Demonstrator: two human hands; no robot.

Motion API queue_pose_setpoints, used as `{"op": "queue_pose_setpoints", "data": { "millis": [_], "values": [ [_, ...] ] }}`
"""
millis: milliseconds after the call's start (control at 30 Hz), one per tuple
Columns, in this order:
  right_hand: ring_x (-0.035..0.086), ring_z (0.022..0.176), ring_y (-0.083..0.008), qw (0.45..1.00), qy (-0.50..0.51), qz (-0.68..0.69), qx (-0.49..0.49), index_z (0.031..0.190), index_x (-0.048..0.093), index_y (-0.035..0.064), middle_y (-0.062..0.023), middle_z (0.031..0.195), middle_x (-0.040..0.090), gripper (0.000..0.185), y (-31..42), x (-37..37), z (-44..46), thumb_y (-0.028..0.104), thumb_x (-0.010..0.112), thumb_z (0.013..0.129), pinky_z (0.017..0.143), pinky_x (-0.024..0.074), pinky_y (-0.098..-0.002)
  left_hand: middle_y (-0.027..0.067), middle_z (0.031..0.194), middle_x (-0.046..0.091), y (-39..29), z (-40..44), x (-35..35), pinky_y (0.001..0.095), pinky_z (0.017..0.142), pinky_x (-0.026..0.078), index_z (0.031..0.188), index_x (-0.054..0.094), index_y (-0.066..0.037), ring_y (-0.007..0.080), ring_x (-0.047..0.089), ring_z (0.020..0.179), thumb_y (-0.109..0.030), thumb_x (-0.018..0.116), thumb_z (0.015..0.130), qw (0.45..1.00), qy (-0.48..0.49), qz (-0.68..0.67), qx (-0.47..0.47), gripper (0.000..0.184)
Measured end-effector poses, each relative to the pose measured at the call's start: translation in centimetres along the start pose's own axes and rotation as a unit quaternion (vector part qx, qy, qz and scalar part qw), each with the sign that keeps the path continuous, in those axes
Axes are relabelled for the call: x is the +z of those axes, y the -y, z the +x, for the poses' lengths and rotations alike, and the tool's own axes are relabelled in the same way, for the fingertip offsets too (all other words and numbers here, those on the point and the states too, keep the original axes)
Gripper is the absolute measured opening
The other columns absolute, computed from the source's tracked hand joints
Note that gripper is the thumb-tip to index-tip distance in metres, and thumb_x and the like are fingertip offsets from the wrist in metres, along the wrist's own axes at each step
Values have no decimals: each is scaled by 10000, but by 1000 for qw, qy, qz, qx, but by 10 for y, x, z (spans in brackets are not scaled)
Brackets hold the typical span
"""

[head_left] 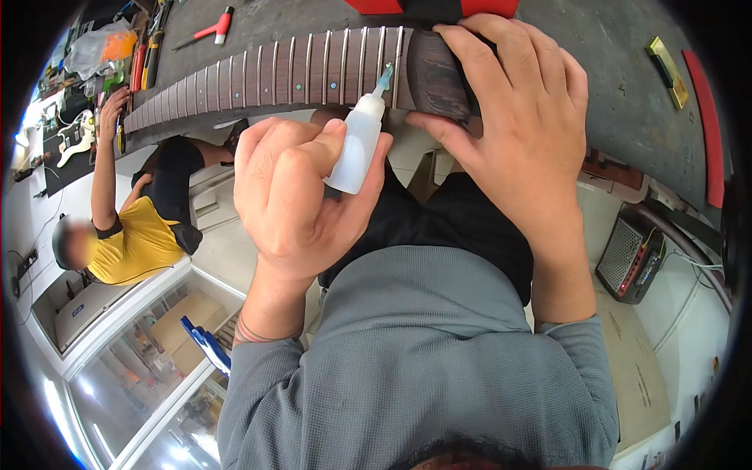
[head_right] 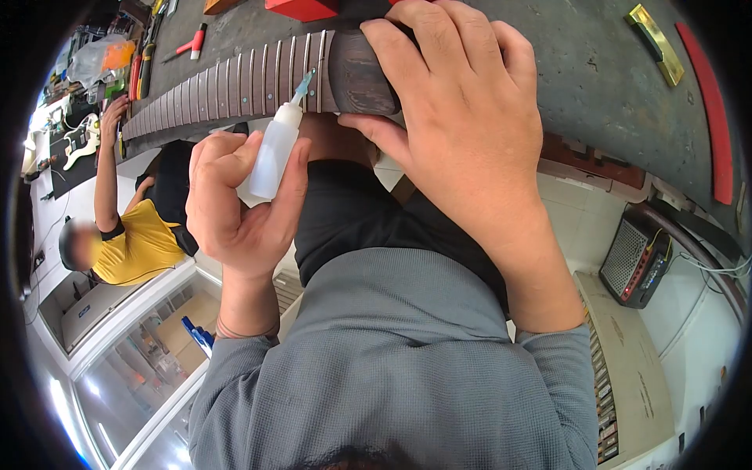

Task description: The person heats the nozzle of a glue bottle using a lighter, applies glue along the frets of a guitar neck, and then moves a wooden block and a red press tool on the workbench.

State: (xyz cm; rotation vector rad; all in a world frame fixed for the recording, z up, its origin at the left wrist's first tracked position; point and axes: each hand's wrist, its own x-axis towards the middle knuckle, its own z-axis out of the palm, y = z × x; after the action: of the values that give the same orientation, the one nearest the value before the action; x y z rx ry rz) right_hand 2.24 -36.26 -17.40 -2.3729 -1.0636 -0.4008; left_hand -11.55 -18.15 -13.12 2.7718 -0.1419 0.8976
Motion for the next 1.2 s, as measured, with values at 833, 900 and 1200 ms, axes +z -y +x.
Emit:
{"op": "queue_pose_setpoints", "data": {
  "millis": [833, 900, 1200],
  "values": [
    [575, 1395, -340, 997, -47, 21, -54, 1422, 685, 66, -118, 1395, 620, 715, -6, 0, -5, 429, 931, 857, 1172, 420, -539, 159, 865, 713, -14, -18, -13, 413, 768, 580, 1016, 690, 13, 321, 679, 763, -39, 1054, 771, 1000, 3, 10, -1, 442],
    [573, 1397, -340, 997, -46, 17, -54, 1425, 684, 65, -118, 1397, 620, 719, -6, 1, -5, 432, 928, 858, 1175, 418, -540, 159, 872, 715, -15, -19, -13, 415, 773, 583, 1015, 692, 14, 322, 681, 768, -39, 1054, 771, 1000, 0, 13, -1, 440],
    [574, 1401, -343, 997, -40, 13, -58, 1440, 681, 64, -122, 1406, 621, 743, -5, -2, -6, 428, 934, 843, 1188, 416, -542, 58, 838, 683, -13, -28, -12, 430, 767, 534, 1083, 714, -27, 260, 655, 714, -56, 1036, 741, 1000, -24, 11, 10, 471]
  ]
}}
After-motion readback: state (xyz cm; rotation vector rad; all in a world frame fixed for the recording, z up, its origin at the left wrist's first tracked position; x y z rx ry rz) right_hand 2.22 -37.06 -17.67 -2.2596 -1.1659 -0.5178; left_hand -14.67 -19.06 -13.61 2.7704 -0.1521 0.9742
